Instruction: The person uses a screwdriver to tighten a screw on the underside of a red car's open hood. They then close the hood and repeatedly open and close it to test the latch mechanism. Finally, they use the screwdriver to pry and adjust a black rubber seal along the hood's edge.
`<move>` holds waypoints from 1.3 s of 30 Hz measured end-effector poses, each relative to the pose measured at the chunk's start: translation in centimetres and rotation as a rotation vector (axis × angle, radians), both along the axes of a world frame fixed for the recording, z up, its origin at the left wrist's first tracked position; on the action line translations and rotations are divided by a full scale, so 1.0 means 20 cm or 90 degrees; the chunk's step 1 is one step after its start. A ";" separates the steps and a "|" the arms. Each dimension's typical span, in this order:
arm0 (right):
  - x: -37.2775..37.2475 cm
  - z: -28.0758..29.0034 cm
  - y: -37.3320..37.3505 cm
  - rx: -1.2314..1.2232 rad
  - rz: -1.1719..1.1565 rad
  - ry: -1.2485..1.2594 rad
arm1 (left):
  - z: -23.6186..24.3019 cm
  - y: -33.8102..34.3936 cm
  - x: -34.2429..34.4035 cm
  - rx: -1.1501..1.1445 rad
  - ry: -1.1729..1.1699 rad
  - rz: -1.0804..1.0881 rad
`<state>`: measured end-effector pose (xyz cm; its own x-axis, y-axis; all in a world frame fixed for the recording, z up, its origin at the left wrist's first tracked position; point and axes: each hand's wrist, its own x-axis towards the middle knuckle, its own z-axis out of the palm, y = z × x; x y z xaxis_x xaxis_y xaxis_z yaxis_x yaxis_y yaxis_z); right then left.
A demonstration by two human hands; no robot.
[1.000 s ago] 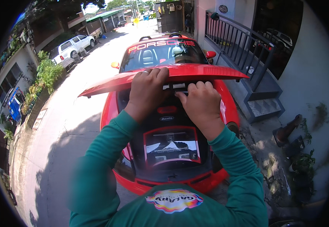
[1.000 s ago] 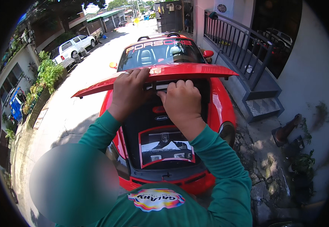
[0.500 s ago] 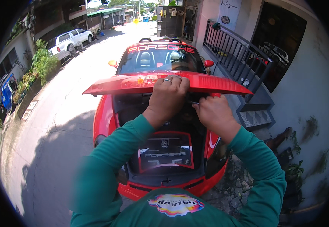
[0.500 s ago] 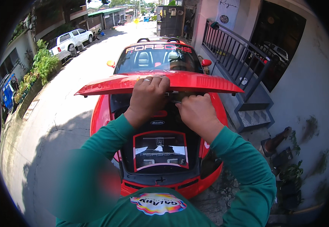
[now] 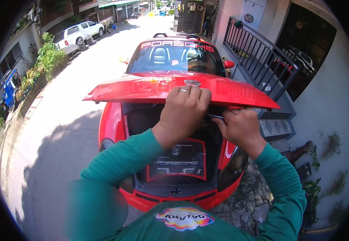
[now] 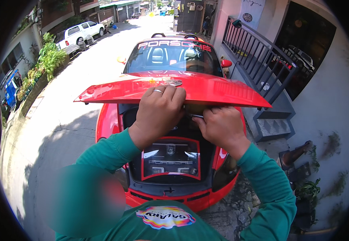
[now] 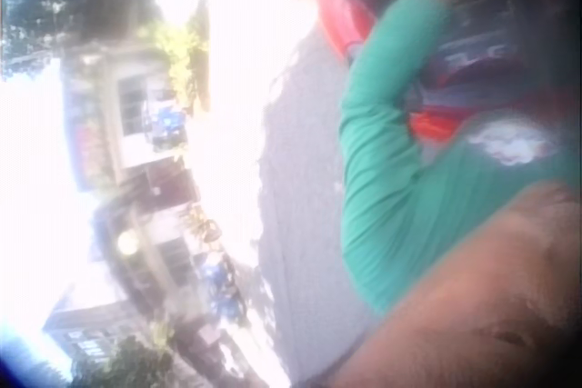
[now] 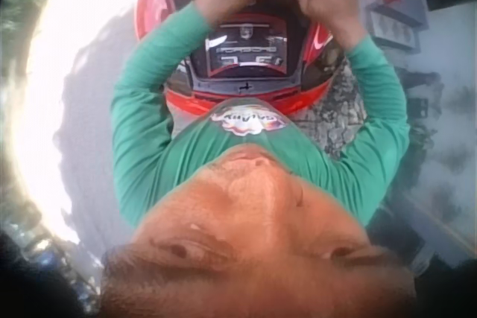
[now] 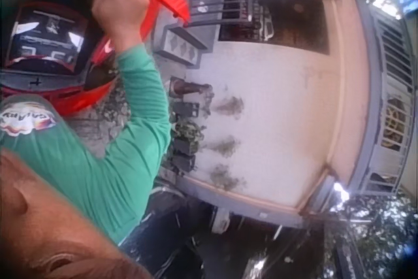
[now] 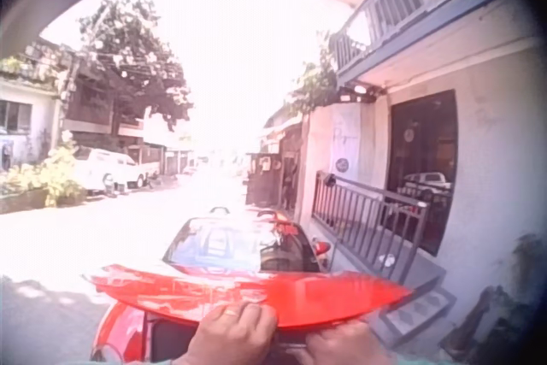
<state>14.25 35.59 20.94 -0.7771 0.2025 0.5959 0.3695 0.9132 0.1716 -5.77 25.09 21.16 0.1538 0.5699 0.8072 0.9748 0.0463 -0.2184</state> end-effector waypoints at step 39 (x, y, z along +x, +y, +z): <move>0.92 -0.77 -0.34 -0.769 0.031 -0.403 | -0.40 -0.36 0.14 -0.559 -0.192 -0.077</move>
